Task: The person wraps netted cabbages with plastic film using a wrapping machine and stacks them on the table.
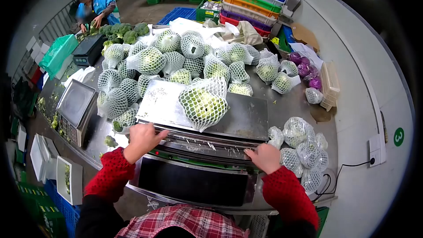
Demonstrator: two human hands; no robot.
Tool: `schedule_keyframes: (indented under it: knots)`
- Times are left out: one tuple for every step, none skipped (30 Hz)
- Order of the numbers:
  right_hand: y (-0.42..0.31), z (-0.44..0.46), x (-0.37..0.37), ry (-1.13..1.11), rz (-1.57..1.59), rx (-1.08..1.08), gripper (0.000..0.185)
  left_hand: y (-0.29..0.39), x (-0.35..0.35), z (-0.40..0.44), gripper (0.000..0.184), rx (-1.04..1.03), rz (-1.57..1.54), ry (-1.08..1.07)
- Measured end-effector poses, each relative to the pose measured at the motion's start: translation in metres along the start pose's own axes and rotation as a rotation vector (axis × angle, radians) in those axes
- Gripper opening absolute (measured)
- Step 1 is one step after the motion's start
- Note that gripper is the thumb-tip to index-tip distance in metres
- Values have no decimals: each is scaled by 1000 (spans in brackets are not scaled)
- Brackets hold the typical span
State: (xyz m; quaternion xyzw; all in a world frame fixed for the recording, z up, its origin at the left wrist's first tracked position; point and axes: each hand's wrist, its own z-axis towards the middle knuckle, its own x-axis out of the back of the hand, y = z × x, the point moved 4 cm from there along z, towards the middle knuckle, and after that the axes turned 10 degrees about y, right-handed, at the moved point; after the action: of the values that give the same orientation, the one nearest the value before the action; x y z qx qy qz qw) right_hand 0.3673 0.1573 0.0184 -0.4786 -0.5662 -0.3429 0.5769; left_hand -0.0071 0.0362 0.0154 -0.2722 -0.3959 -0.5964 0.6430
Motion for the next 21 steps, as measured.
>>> schedule_keyframes:
  knots:
    - [1, 11, -3, -10, 58, -37, 41, 8, -7, 10, 53, -21, -60, 19]
    - [5, 25, -9, -4, 217, -6, 34, 12, -22, 19, 52, 15, -89, -71]
    - [-4, 4, -21, -24, 238, -12, 34, 7, 1, 5, 52, 8, -75, -95]
    - [1, -6, -26, 0, 318, -24, 31, 10, 7, 0, 53, 26, -22, -169]
    - [2, -9, -29, 35, 405, -35, 28, 8, 8, -1, 55, 34, 38, -234]
    - [0, -8, -26, 56, 459, -48, 26, 0, 8, 1, 48, 87, 50, -225]
    - [-5, -10, -33, 41, 479, -56, 26, -3, 10, 1, 48, 79, 66, -243]
    - [-7, -6, -34, 46, 526, -51, 26, -2, 3, 1, 44, 175, -54, -397]
    - [-8, -3, -34, 51, 572, -47, 26, 1, -1, 0, 39, 273, -175, -549]
    - [-12, -1, -31, -21, 646, -69, 24, 0, -19, -3, 30, 276, -224, -577]
    - [-9, -3, -20, -16, 643, -68, 24, 5, -21, -3, 26, 261, -316, -530]
    - [-2, -14, -12, -168, 820, -183, 22, 4, -17, -8, 24, 288, -439, -567]
    - [1, -29, -2, -326, 990, -302, 22, -1, -7, -14, 22, 319, -563, -604]
    - [1, -48, 12, -363, 1075, -338, 23, -5, 13, -22, 20, 533, -801, -782]
    - [-1, -67, 28, -394, 1161, -371, 24, -6, 36, -29, 19, 747, -1039, -951]
    - [-16, -83, 47, -382, 1257, -343, 25, -7, 53, -45, 19, 786, -1283, -988]
    - [-30, -91, 66, -360, 1359, -304, 26, -5, 70, -51, 19, 810, -1525, -1010]
    - [-39, -83, 91, -261, 1488, -166, 24, 7, 95, -23, 19, 764, -1712, -793]
    - [-47, -68, 112, -163, 1608, -34, 22, 27, 120, 4, 20, 716, -1886, -571]
    - [-54, -42, 127, -56, 1770, 148, 20, 39, 133, 38, 18, 588, -1978, -328]
    - [-62, -12, 142, 57, 1919, 334, 19, 46, 140, 76, 17, 456, -2050, -82]
